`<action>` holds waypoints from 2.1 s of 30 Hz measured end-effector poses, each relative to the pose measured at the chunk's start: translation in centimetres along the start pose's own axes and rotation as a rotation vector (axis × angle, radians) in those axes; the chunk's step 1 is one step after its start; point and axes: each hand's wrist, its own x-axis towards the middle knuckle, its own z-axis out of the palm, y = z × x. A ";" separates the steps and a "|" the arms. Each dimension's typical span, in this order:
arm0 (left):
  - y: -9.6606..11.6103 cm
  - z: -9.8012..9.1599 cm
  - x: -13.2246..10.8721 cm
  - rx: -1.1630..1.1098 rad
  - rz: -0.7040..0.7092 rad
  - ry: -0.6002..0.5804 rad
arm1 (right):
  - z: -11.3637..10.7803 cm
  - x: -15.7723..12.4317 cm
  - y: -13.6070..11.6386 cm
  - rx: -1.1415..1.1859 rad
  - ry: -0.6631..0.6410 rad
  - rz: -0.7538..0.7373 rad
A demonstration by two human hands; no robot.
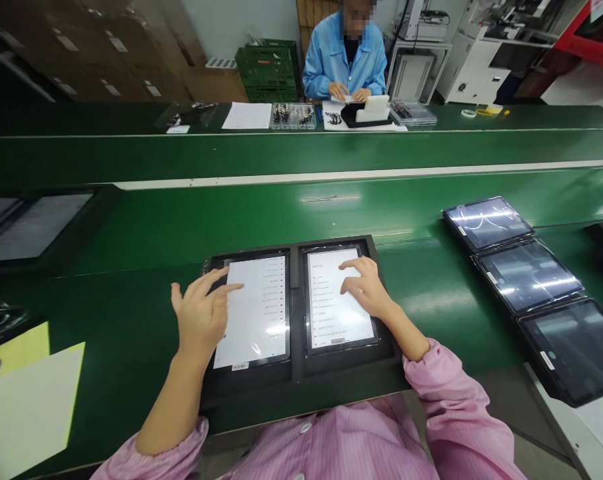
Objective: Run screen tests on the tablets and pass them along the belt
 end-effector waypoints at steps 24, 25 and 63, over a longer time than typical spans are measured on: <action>-7.6 -1.3 -0.2 -0.295 -0.111 -0.504 | 0.3 0.3 -1.2 -0.005 -0.185 -0.248; -7.5 -1.3 -0.2 -0.278 -0.105 -0.502 | 0.3 0.3 -1.2 -0.007 -0.182 -0.259; -6.6 0.6 0.7 -0.199 -0.419 -0.235 | 1.1 -0.3 6.6 0.025 0.269 0.456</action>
